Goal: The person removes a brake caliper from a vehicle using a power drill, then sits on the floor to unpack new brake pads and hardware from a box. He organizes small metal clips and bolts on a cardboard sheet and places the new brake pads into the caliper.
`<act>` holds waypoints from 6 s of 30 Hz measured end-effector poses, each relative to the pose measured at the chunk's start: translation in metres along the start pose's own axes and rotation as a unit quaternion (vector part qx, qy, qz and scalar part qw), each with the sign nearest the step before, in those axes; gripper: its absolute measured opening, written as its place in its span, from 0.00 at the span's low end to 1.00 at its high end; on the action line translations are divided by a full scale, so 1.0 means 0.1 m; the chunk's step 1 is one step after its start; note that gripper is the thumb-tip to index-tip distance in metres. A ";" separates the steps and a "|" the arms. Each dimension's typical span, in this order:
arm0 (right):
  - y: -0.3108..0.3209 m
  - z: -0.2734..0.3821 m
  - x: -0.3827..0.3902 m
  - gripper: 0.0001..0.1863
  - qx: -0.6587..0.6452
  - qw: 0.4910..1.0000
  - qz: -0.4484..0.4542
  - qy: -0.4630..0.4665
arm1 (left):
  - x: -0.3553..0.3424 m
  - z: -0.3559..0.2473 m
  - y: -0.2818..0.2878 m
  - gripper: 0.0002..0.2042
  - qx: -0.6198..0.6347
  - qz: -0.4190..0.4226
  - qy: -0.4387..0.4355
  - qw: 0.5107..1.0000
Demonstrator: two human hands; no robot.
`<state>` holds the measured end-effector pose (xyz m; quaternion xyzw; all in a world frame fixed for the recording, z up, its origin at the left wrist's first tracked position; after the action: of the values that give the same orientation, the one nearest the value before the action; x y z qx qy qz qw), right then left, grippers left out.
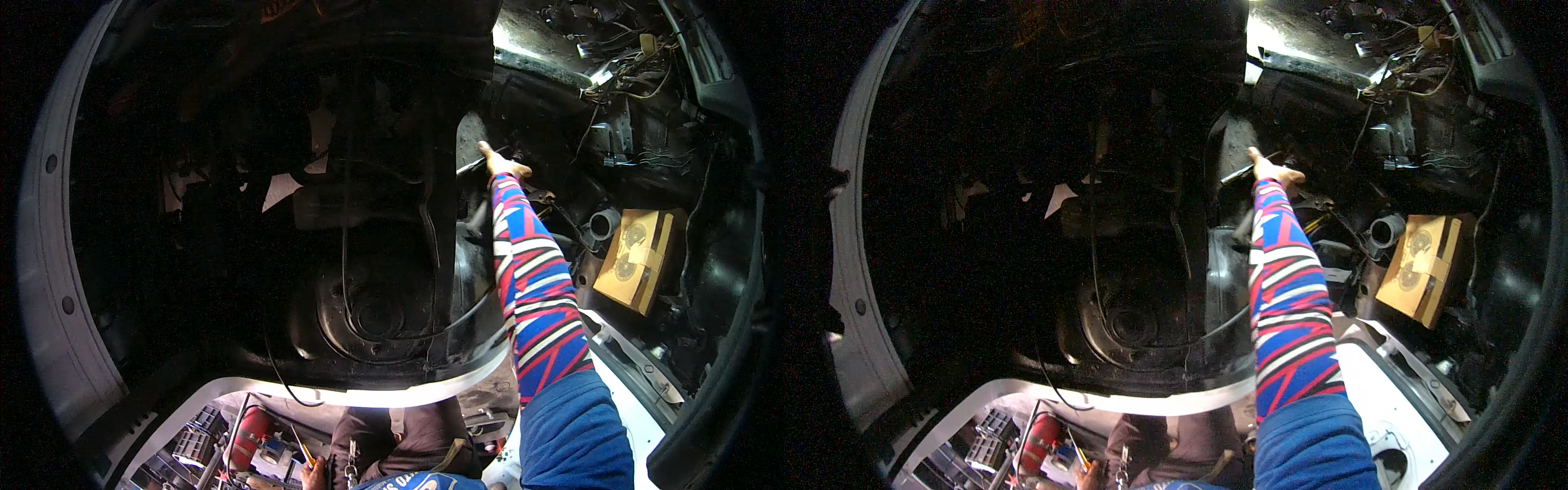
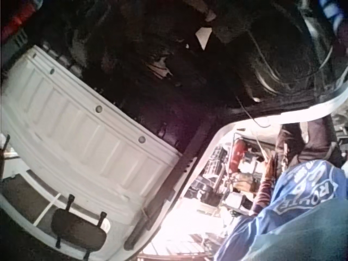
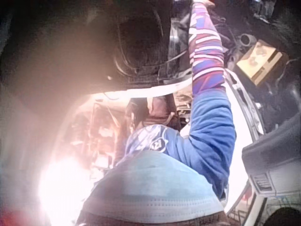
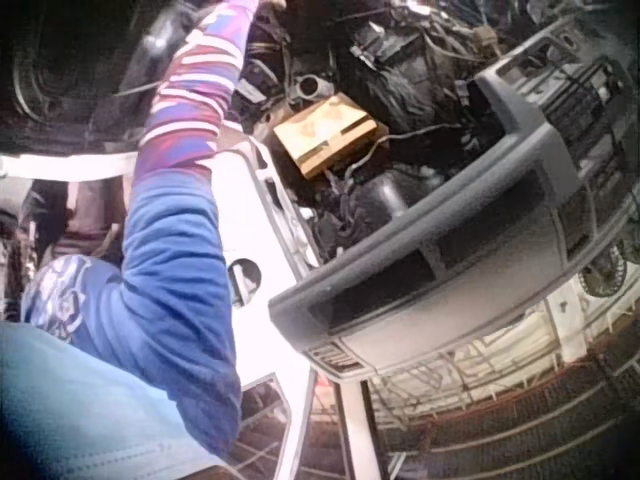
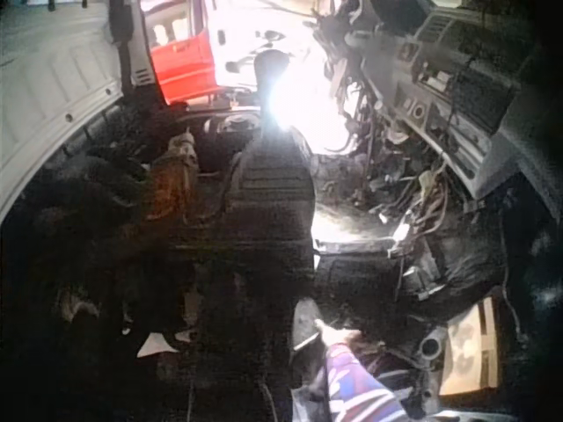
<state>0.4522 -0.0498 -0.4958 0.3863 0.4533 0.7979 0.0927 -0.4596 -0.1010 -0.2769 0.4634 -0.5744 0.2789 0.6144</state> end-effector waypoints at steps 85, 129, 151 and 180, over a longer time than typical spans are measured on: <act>2.47 0.54 4.49 0.44 -0.011 0.677 0.484 0.554 | 2.64 -5.39 -3.30 0.26 -0.074 0.389 -0.350 0.849; 3.44 -0.54 2.90 0.11 -0.219 0.787 0.530 0.227 | 1.64 -8.34 -4.76 0.52 -0.408 -0.222 -0.536 0.705; 3.90 -1.79 3.35 0.27 -0.177 0.790 0.543 0.221 | 2.79 -5.23 -2.38 0.51 -0.290 0.120 -0.571 0.758; 2.78 -1.63 5.59 0.03 0.235 0.499 0.731 0.402 | 3.61 -0.86 0.59 0.65 0.456 0.243 -0.566 0.642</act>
<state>0.0119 -0.0364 -0.0242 0.2252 0.1691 0.5146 -0.8099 -0.4058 -0.0686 0.0930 0.5959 -0.7022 0.3281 -0.2101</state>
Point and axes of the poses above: each hand's wrist, its own x-axis away from the middle knuckle, its own y-axis out of the back of the hand, z = x × y, the point moved 7 cm from there along -x, towards the middle knuckle, and after that the axes turned 11 degrees about z, right-handed, at the moved point
